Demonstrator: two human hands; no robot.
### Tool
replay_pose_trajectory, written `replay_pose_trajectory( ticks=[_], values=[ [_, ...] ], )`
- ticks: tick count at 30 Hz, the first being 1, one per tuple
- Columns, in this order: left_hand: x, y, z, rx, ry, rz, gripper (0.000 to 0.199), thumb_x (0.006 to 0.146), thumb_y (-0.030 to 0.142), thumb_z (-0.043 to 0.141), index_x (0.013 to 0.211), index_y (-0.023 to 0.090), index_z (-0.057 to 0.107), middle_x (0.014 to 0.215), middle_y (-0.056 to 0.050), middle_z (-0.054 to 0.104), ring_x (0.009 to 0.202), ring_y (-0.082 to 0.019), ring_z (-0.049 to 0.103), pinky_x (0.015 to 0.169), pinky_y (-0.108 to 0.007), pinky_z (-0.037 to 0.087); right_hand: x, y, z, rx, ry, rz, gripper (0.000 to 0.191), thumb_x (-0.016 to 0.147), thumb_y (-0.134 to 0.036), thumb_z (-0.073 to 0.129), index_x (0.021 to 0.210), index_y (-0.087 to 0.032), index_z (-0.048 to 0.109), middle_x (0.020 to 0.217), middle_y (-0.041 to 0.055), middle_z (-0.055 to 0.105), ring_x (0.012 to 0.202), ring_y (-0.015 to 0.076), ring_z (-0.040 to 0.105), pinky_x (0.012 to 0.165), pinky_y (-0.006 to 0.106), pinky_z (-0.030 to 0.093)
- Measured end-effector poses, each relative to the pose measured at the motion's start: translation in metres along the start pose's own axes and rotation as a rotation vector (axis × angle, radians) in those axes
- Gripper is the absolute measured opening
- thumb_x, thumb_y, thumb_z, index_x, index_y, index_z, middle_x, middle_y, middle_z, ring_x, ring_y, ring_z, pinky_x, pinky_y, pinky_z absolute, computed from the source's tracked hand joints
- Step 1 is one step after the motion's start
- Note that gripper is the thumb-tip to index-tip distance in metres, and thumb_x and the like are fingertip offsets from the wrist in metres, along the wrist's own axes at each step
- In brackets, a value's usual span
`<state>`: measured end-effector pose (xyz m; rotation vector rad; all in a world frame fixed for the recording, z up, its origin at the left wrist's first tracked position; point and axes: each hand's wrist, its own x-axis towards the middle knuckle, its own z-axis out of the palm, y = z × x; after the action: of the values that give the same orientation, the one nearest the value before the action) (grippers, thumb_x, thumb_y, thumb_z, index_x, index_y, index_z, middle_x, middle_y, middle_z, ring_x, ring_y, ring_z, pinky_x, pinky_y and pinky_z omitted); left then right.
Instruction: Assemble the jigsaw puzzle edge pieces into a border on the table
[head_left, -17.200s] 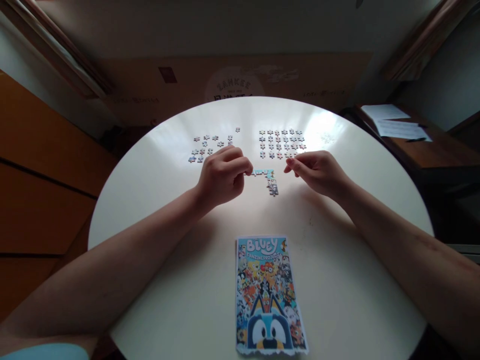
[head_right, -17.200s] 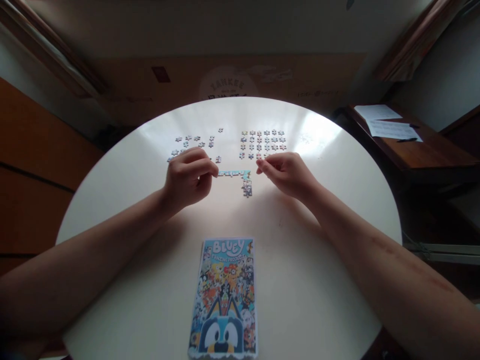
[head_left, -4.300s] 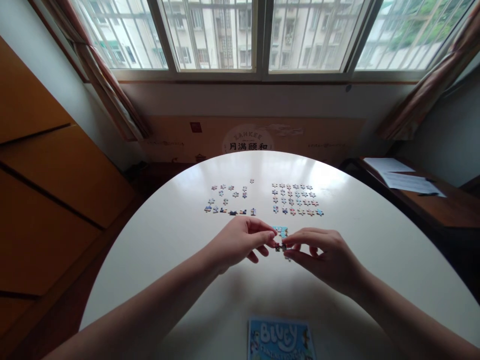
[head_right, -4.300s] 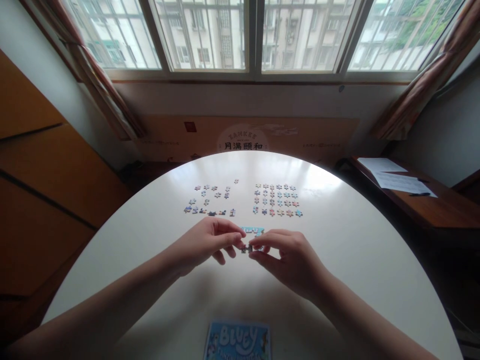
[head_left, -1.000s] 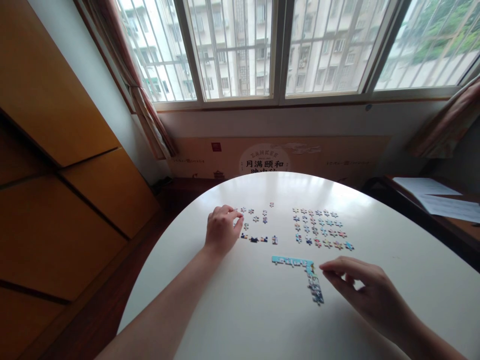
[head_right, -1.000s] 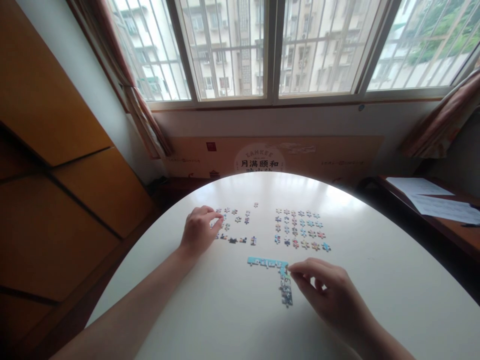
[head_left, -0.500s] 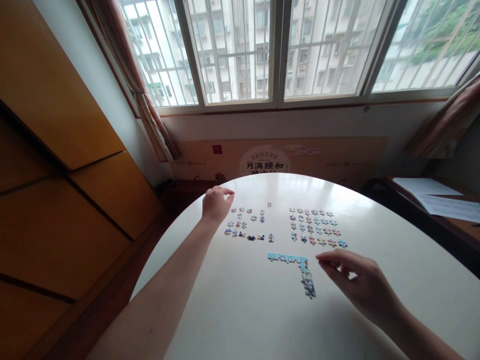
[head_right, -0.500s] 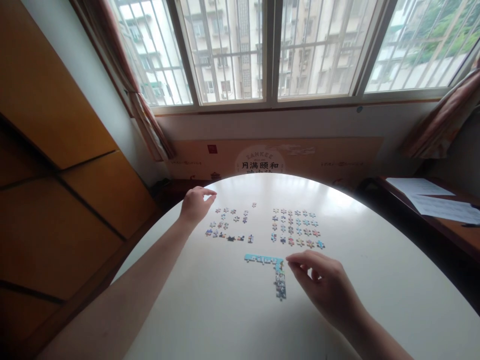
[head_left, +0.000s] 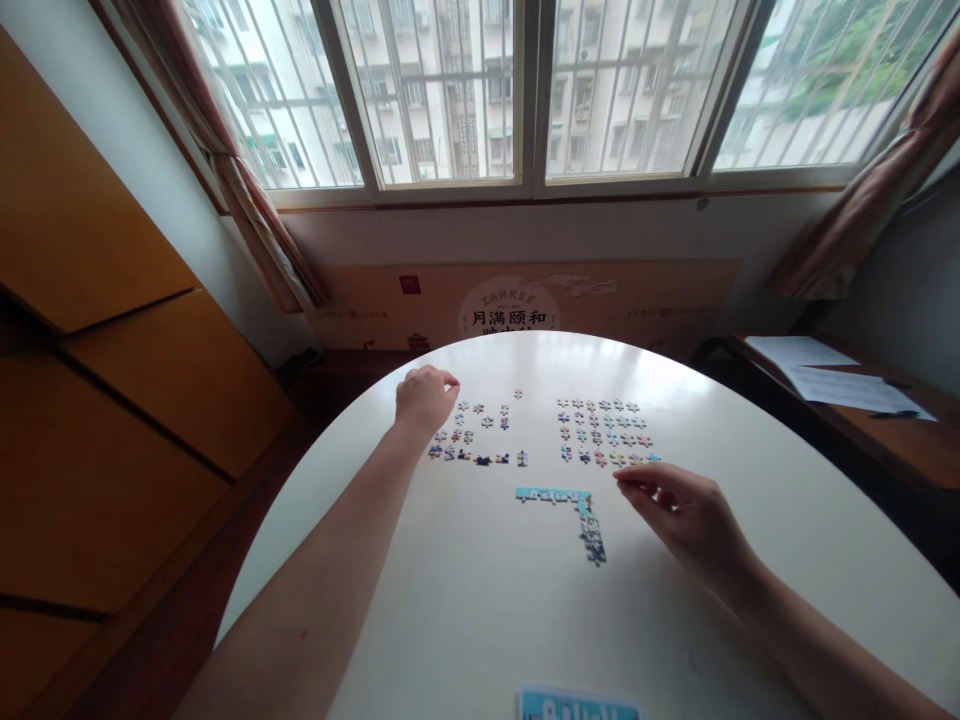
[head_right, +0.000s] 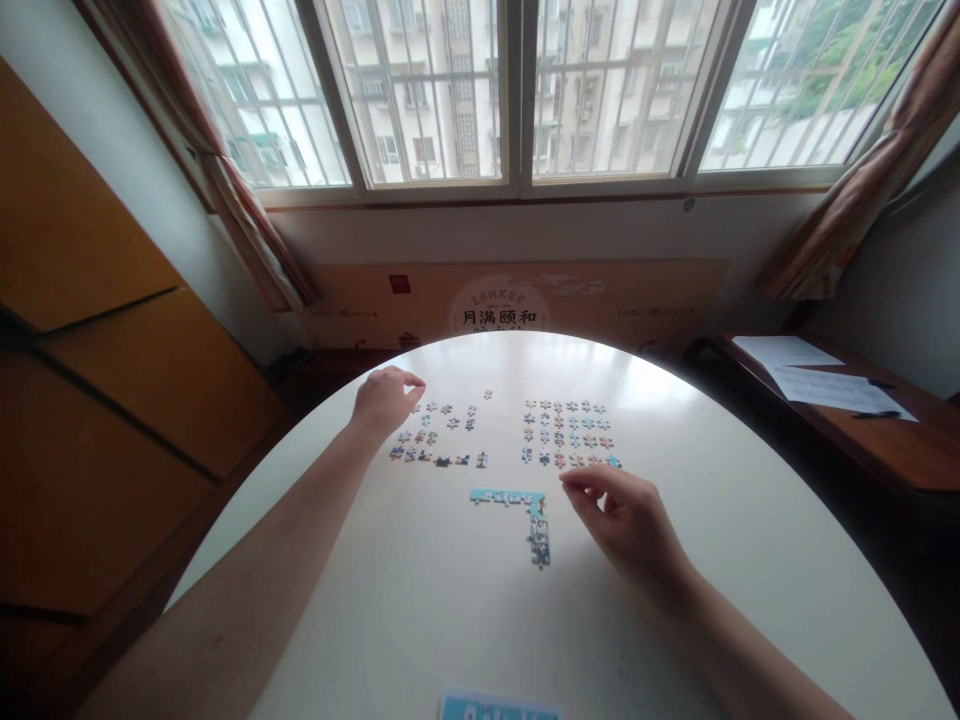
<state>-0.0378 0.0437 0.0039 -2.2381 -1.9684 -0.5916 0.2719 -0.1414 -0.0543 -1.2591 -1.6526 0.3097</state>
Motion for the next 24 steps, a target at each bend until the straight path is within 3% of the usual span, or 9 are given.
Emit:
replay_pose_trajectory(
  ticks=[4,9,12,16,19,24],
  values=[
    [0.005,-0.013,0.003,-0.007,0.02,-0.049,0.019,0.087,0.028,0.063,0.095,0.023,0.08,0.104,-0.007,0.074,0.099,-0.028,0.065,0.085,-0.035,0.052,0.001,0.001,-0.001,0.002,-0.017,0.009,0.015,0.089,-0.029,0.066,0.088,-0.019,0.077,0.076,0.0054,0.074,0.056,0.0139,0.061,0.044,0.025,0.045],
    [0.002,-0.035,0.022,-0.122,0.217,-0.086,0.025,0.091,0.028,0.056,0.098,0.018,0.077,0.098,-0.009,0.073,0.09,-0.025,0.066,0.081,-0.032,0.051,0.001,0.005,-0.001,0.02,-0.055,0.007,0.017,0.088,-0.027,0.064,0.093,-0.018,0.077,0.08,0.0065,0.075,0.054,0.0123,0.059,0.042,0.023,0.043],
    [-0.001,-0.038,0.027,-0.135,0.253,-0.055,0.027,0.092,0.028,0.052,0.098,0.018,0.077,0.098,-0.009,0.072,0.091,-0.024,0.065,0.084,-0.033,0.051,0.001,0.007,0.001,0.014,-0.052,0.002,0.018,0.089,-0.028,0.062,0.093,-0.018,0.078,0.079,0.0065,0.075,0.052,0.012,0.058,0.041,0.023,0.044],
    [-0.004,-0.011,0.019,-0.096,0.199,0.108,0.026,0.093,0.027,0.054,0.097,0.019,0.077,0.098,-0.009,0.072,0.096,-0.025,0.063,0.089,-0.034,0.05,0.001,0.009,0.002,0.01,-0.048,-0.003,0.018,0.09,-0.028,0.062,0.092,-0.018,0.077,0.083,0.0072,0.075,0.056,0.0132,0.061,0.042,0.024,0.046],
    [-0.014,0.023,0.013,-0.028,0.016,0.209,0.023,0.092,0.028,0.057,0.092,0.02,0.079,0.098,-0.009,0.071,0.095,-0.026,0.061,0.087,-0.036,0.05,0.001,0.012,0.002,0.002,-0.069,-0.01,0.017,0.091,-0.026,0.063,0.093,-0.018,0.077,0.081,0.0068,0.075,0.057,0.0136,0.062,0.043,0.024,0.046],
    [-0.034,0.061,0.015,0.081,-0.16,0.225,0.025,0.09,0.039,0.063,0.091,0.019,0.079,0.101,-0.011,0.07,0.1,-0.028,0.06,0.084,-0.038,0.05,0.002,0.013,0.002,-0.001,-0.082,-0.028,0.017,0.091,-0.026,0.062,0.094,-0.018,0.077,0.081,0.0068,0.075,0.057,0.0134,0.063,0.043,0.023,0.046]
  ],
)
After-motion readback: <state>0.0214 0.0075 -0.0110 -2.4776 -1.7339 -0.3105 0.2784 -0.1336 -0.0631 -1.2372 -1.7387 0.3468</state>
